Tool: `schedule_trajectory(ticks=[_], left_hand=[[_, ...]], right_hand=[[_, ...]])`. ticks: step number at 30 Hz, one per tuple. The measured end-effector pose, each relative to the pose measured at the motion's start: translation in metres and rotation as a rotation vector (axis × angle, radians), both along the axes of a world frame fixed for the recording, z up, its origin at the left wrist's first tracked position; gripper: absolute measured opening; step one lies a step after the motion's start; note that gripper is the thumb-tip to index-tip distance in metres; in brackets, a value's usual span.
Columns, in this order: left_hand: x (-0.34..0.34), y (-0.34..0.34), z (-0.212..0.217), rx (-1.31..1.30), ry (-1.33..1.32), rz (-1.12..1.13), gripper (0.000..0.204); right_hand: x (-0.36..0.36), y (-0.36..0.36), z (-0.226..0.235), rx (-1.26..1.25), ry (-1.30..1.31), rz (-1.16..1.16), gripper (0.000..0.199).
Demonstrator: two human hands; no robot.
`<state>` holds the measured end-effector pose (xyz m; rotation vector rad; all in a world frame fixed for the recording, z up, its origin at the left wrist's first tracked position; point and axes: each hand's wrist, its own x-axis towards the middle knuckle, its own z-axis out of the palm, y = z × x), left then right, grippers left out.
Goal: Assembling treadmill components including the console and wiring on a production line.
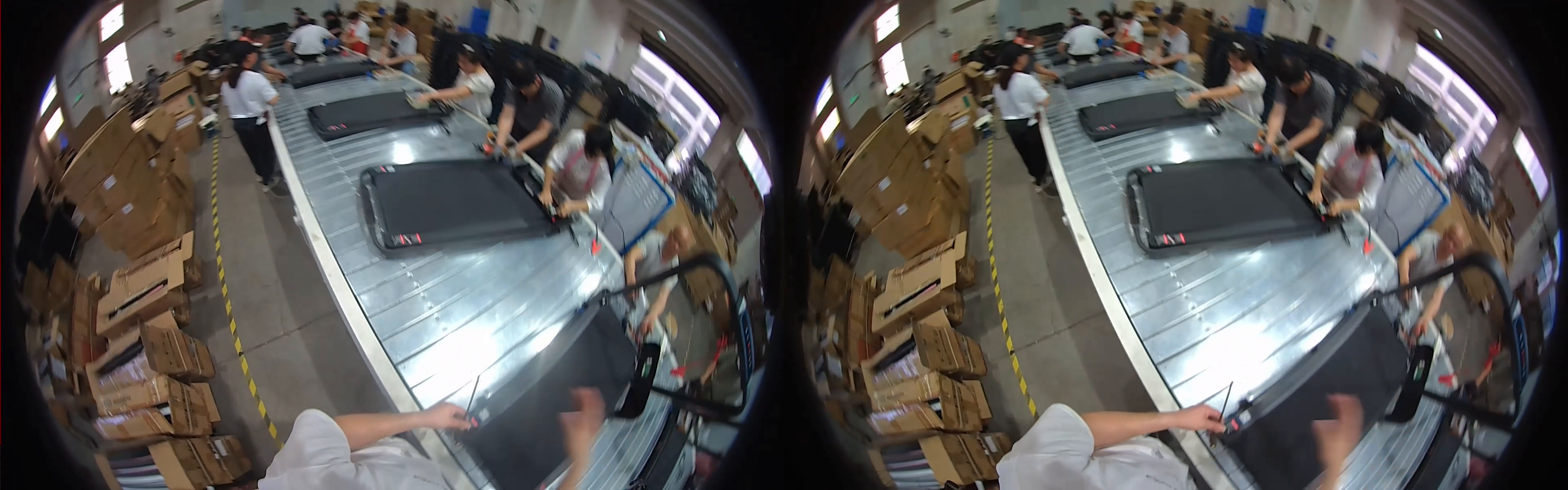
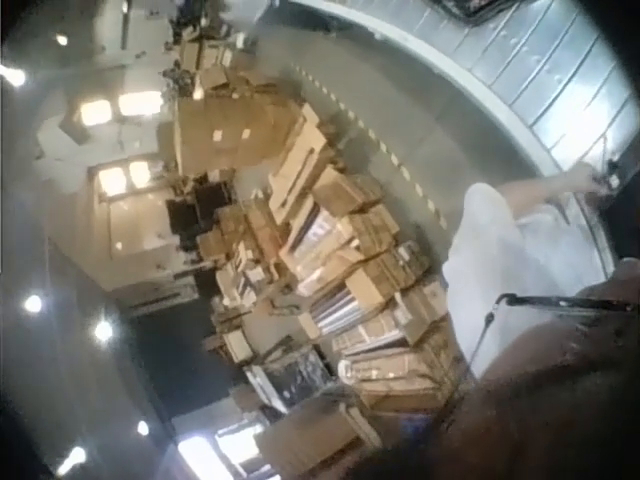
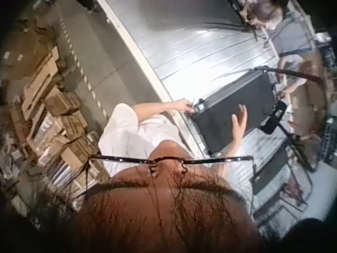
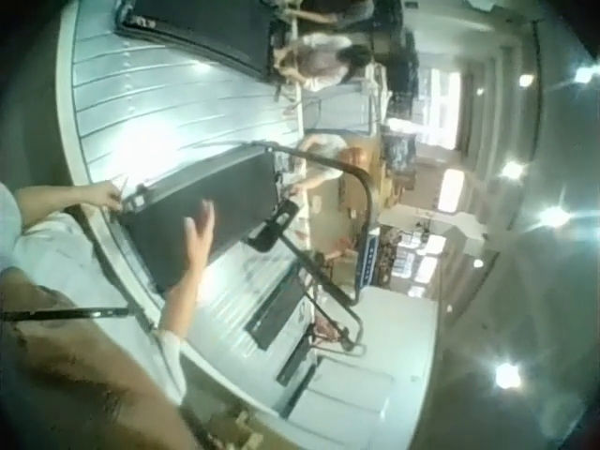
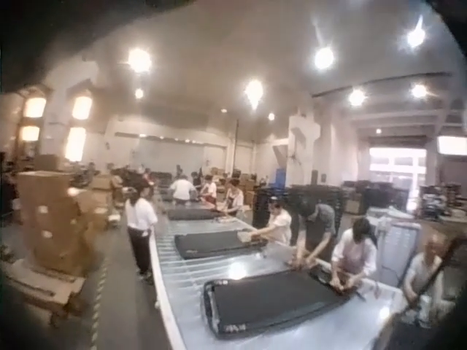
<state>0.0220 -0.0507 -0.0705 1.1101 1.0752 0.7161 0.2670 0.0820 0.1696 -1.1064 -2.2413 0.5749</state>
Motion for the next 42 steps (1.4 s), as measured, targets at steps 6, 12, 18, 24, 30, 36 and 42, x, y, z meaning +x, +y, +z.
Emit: schedule_trajectory(ticks=[6,12,18,24,30,36,42], left_hand=[[-0.012,0.042,-0.003,-0.321,-0.230,-0.045,0.021],[0.141,0.075,-0.017,-0.578,-0.365,-0.206,0.024],[0.447,0.093,-0.046,-0.590,0.036,-0.557,0.033],[0.660,0.091,-0.055,-0.759,-0.059,-0.427,0.018],[0.712,0.089,-0.063,-0.807,-0.113,-0.362,0.053],[0.747,0.069,-0.034,-0.690,-0.056,-0.513,0.046],[0.750,0.061,-0.028,-0.599,-0.008,-0.411,0.040]], right_hand=[[-0.084,-0.113,-0.190,-1.038,0.589,-0.159,0.066],[0.079,-0.116,-0.227,-1.057,0.656,-0.401,0.049],[0.348,-0.154,-0.225,-0.904,0.432,-0.695,0.048],[0.518,-0.222,-0.240,-0.929,0.636,-0.978,0.047],[0.560,-0.230,-0.207,-0.901,0.328,-1.055,0.042],[0.639,-0.254,-0.194,-0.781,0.136,-1.016,0.031],[0.764,-0.266,-0.209,-0.510,0.314,-1.434,0.034]])
